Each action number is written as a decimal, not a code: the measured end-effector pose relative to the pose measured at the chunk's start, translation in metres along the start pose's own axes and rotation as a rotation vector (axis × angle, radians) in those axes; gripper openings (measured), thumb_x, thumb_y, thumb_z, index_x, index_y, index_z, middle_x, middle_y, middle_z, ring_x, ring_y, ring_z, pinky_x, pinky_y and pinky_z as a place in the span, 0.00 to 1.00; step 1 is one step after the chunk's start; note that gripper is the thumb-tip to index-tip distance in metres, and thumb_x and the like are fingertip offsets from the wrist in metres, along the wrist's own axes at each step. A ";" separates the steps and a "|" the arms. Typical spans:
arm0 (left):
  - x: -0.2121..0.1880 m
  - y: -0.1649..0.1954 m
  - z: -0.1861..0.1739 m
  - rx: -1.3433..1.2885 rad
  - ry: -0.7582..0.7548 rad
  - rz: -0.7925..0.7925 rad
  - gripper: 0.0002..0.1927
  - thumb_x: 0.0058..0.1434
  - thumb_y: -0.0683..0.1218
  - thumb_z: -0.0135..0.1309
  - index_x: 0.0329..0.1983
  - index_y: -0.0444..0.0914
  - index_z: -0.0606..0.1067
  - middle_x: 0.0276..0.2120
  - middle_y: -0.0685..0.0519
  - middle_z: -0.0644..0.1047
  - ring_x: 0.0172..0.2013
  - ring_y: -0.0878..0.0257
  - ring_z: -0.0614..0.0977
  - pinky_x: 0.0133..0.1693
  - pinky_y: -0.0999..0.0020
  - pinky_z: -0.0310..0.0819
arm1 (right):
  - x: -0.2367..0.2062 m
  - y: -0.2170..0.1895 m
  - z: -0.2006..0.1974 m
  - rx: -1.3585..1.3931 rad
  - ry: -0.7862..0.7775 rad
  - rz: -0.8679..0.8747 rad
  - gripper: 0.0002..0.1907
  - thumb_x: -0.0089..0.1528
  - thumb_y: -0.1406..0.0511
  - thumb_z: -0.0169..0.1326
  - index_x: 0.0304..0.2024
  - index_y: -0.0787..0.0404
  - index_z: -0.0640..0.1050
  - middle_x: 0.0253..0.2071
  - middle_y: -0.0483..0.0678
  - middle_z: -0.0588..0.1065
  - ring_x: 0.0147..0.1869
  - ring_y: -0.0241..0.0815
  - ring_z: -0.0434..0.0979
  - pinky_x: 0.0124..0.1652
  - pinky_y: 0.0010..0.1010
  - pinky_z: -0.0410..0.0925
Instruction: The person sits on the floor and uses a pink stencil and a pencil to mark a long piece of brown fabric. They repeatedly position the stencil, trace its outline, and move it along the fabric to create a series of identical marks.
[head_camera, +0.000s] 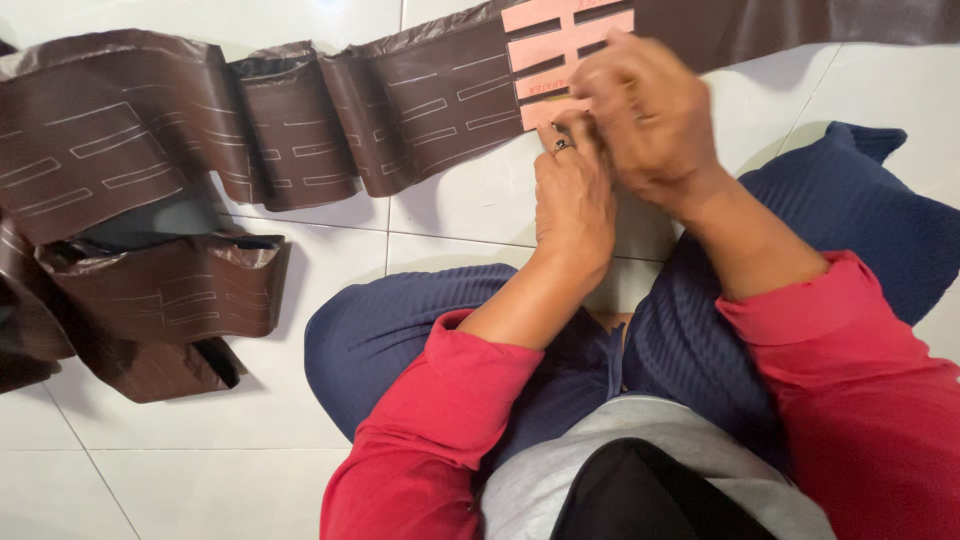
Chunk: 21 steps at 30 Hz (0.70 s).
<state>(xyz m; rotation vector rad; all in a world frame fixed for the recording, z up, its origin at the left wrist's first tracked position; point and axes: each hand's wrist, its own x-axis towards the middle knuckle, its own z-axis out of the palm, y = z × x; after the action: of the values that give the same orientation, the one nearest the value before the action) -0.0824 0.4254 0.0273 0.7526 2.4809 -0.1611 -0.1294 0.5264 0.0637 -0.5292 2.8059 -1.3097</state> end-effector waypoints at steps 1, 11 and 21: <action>-0.001 0.000 0.002 -0.046 0.088 -0.071 0.29 0.67 0.50 0.46 0.71 0.37 0.65 0.59 0.42 0.69 0.57 0.49 0.74 0.46 0.67 0.70 | 0.000 0.001 -0.003 0.015 0.040 0.087 0.13 0.77 0.66 0.43 0.42 0.65 0.75 0.42 0.53 0.77 0.47 0.54 0.78 0.62 0.45 0.68; 0.000 -0.032 -0.006 -0.546 0.091 -0.094 0.32 0.57 0.61 0.59 0.56 0.37 0.72 0.49 0.48 0.74 0.50 0.55 0.80 0.44 0.63 0.76 | 0.004 0.037 -0.001 -0.360 0.036 0.307 0.27 0.63 0.62 0.66 0.60 0.67 0.73 0.47 0.57 0.72 0.46 0.57 0.77 0.42 0.44 0.70; 0.015 -0.115 -0.004 -0.653 0.472 -0.267 0.40 0.57 0.56 0.65 0.68 0.36 0.64 0.58 0.41 0.72 0.59 0.39 0.73 0.50 0.52 0.75 | 0.004 0.059 0.026 -0.405 -0.025 0.427 0.31 0.58 0.58 0.71 0.58 0.57 0.71 0.52 0.53 0.70 0.49 0.56 0.78 0.44 0.44 0.72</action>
<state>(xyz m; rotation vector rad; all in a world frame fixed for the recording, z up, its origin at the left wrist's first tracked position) -0.1575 0.3378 0.0177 0.1860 2.7988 0.7800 -0.1469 0.5406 0.0035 0.0650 2.9374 -0.6590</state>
